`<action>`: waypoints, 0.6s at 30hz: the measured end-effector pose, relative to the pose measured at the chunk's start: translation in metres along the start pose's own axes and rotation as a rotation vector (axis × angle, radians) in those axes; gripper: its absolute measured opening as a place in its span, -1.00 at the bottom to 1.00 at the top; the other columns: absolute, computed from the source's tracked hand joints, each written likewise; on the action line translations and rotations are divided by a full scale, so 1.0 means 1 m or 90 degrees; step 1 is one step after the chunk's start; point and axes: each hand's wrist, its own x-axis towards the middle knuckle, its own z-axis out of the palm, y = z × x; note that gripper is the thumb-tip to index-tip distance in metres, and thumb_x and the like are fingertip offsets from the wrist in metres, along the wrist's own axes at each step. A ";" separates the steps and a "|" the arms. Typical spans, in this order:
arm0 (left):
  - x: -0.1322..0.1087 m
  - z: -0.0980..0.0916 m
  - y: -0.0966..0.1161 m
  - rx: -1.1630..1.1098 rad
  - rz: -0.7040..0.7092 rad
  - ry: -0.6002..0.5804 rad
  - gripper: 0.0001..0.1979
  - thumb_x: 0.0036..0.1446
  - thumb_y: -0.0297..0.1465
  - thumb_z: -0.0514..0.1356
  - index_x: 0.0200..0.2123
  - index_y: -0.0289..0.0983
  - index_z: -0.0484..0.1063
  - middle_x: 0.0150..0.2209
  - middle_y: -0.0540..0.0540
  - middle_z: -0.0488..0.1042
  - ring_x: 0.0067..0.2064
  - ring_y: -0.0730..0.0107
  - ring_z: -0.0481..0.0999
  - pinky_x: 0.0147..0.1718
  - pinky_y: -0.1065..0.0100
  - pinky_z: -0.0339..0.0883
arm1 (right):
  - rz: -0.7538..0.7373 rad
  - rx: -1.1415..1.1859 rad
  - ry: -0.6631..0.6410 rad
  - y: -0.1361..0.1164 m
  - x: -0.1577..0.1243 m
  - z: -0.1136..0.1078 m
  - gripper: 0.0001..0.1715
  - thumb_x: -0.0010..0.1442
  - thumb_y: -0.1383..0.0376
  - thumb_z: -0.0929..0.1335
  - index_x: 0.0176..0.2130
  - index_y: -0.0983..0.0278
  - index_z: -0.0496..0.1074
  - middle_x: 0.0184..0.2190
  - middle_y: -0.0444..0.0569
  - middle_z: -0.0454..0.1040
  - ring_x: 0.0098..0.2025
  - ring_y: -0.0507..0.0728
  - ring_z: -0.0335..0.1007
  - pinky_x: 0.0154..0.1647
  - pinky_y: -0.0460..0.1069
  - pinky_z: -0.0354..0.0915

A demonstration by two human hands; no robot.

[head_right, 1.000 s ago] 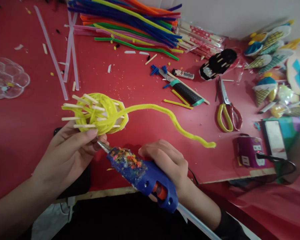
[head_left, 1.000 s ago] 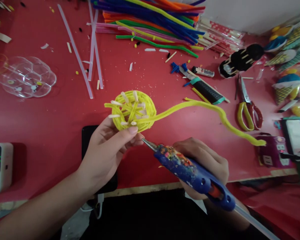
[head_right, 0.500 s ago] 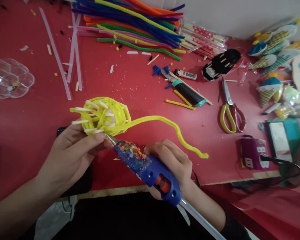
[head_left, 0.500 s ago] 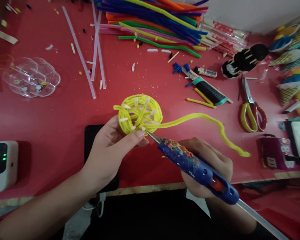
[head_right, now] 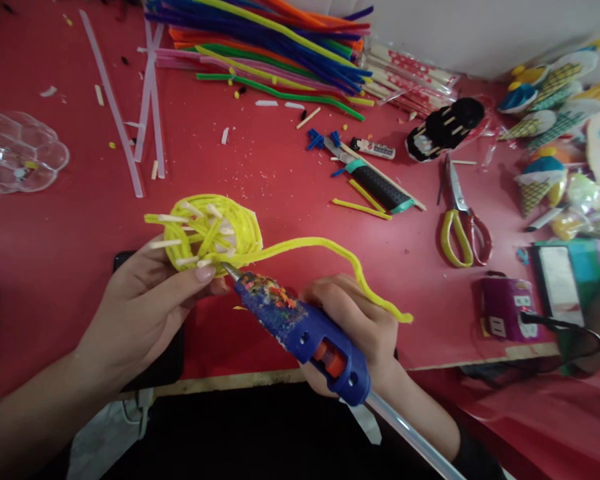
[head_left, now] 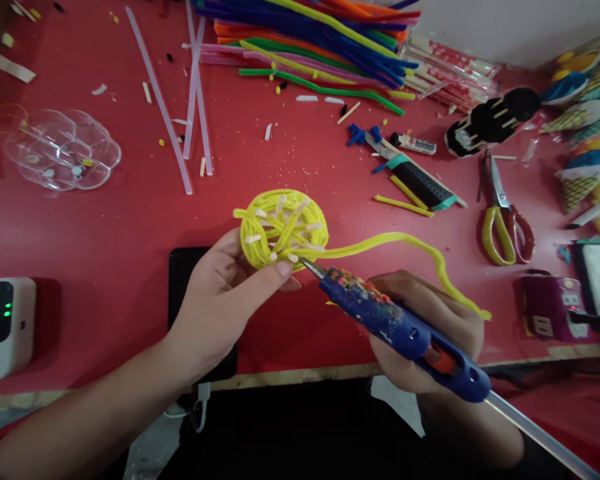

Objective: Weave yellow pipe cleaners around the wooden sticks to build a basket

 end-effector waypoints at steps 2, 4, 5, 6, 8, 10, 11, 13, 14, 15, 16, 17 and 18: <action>0.001 0.001 0.000 -0.001 -0.001 0.002 -0.80 0.03 -0.54 0.46 -0.26 -0.18 0.67 -0.28 0.05 0.70 -0.29 0.48 0.65 -0.33 0.55 0.62 | -0.006 -0.014 0.001 0.000 0.000 -0.001 -0.65 0.04 0.41 0.35 -0.13 0.16 0.43 -0.38 -0.05 0.51 -0.40 0.16 0.53 -0.43 0.05 0.47; 0.001 0.001 0.000 0.005 -0.001 0.007 -0.79 0.02 -0.54 0.46 -0.26 -0.18 0.67 -0.28 0.04 0.70 -0.29 0.47 0.65 -0.33 0.55 0.62 | -0.006 -0.034 0.005 -0.001 0.000 -0.002 -0.67 0.04 0.40 0.35 -0.15 0.13 0.43 -0.39 -0.08 0.50 -0.41 0.15 0.52 -0.44 0.05 0.47; 0.001 0.001 0.000 0.009 0.000 0.009 -0.79 0.02 -0.54 0.46 -0.26 -0.18 0.67 -0.29 0.05 0.70 -0.30 0.48 0.65 -0.33 0.54 0.62 | -0.004 -0.041 0.008 -0.002 0.000 -0.003 -0.68 0.04 0.40 0.34 -0.16 0.13 0.42 -0.40 -0.09 0.50 -0.41 0.15 0.52 -0.45 0.04 0.47; 0.001 0.001 0.000 0.014 0.002 0.009 -0.80 0.02 -0.53 0.46 -0.27 -0.17 0.67 -0.29 0.05 0.70 -0.32 0.49 0.64 -0.33 0.54 0.62 | -0.004 -0.045 0.011 -0.002 0.001 -0.003 -0.69 0.04 0.40 0.35 -0.17 0.14 0.42 -0.41 -0.09 0.50 -0.41 0.14 0.51 -0.45 0.03 0.46; 0.000 0.000 0.000 0.025 0.004 0.007 -0.81 0.02 -0.52 0.46 -0.27 -0.17 0.67 -0.31 0.07 0.69 -0.34 0.50 0.63 -0.34 0.54 0.62 | -0.003 -0.048 0.013 -0.002 0.001 -0.003 -0.71 0.04 0.40 0.35 -0.19 0.16 0.42 -0.41 -0.09 0.49 -0.42 0.13 0.50 -0.45 0.02 0.46; 0.000 0.000 -0.001 0.030 0.006 0.004 -0.82 0.04 -0.52 0.45 -0.27 -0.17 0.66 -0.30 0.06 0.69 -0.34 0.50 0.63 -0.34 0.55 0.61 | -0.005 -0.047 0.012 -0.002 0.001 -0.004 -0.73 0.04 0.39 0.36 -0.20 0.17 0.41 -0.43 -0.09 0.49 -0.44 0.12 0.49 -0.46 0.01 0.45; 0.000 0.000 -0.001 0.029 0.010 0.000 -0.82 0.04 -0.52 0.45 -0.26 -0.18 0.66 -0.30 0.05 0.69 -0.33 0.49 0.63 -0.34 0.55 0.61 | -0.008 -0.045 0.010 -0.001 0.001 -0.004 -0.73 0.04 0.39 0.36 -0.20 0.18 0.40 -0.43 -0.08 0.49 -0.45 0.12 0.48 -0.47 0.01 0.44; 0.000 -0.001 -0.002 0.025 0.018 -0.011 -0.81 0.06 -0.53 0.45 -0.24 -0.17 0.67 -0.29 0.05 0.69 -0.30 0.49 0.63 -0.32 0.56 0.60 | -0.009 -0.040 0.008 -0.001 0.000 -0.005 -0.74 0.04 0.38 0.36 -0.20 0.19 0.40 -0.44 -0.06 0.48 -0.47 0.13 0.46 -0.49 0.02 0.44; -0.001 -0.001 -0.003 0.025 0.022 -0.016 -0.80 0.07 -0.52 0.45 -0.23 -0.16 0.67 -0.29 0.05 0.69 -0.29 0.50 0.63 -0.31 0.56 0.60 | -0.010 -0.038 0.006 0.000 0.000 -0.005 -0.74 0.04 0.37 0.36 -0.20 0.19 0.39 -0.44 -0.05 0.48 -0.47 0.14 0.46 -0.49 0.03 0.44; -0.001 -0.001 -0.003 0.026 0.025 -0.019 -0.80 0.07 -0.52 0.45 -0.23 -0.15 0.67 -0.29 0.06 0.68 -0.29 0.50 0.63 -0.30 0.57 0.60 | -0.006 -0.038 0.005 0.000 -0.001 -0.006 -0.75 0.04 0.36 0.37 -0.20 0.19 0.39 -0.44 -0.05 0.48 -0.46 0.14 0.46 -0.49 0.03 0.44; -0.001 -0.001 -0.003 0.028 0.026 -0.019 -0.79 0.07 -0.52 0.46 -0.23 -0.14 0.67 -0.29 0.07 0.68 -0.30 0.51 0.62 -0.31 0.57 0.60 | 0.001 -0.038 0.003 0.000 -0.002 -0.006 -0.75 0.04 0.35 0.37 -0.21 0.19 0.39 -0.44 -0.05 0.48 -0.45 0.15 0.47 -0.48 0.03 0.44; -0.001 -0.001 -0.003 0.032 0.024 -0.017 -0.79 0.06 -0.51 0.46 -0.23 -0.14 0.67 -0.30 0.07 0.68 -0.31 0.51 0.62 -0.31 0.58 0.60 | 0.007 -0.037 0.004 -0.001 -0.003 -0.006 -0.76 0.04 0.34 0.37 -0.21 0.19 0.39 -0.44 -0.05 0.47 -0.45 0.15 0.47 -0.48 0.03 0.43; -0.001 -0.001 -0.003 0.034 0.019 -0.014 -0.80 0.06 -0.51 0.46 -0.24 -0.14 0.67 -0.30 0.07 0.68 -0.32 0.51 0.61 -0.32 0.58 0.59 | 0.012 -0.035 0.006 -0.001 -0.004 -0.006 -0.77 0.04 0.34 0.37 -0.22 0.19 0.39 -0.43 -0.06 0.47 -0.44 0.14 0.47 -0.47 0.03 0.43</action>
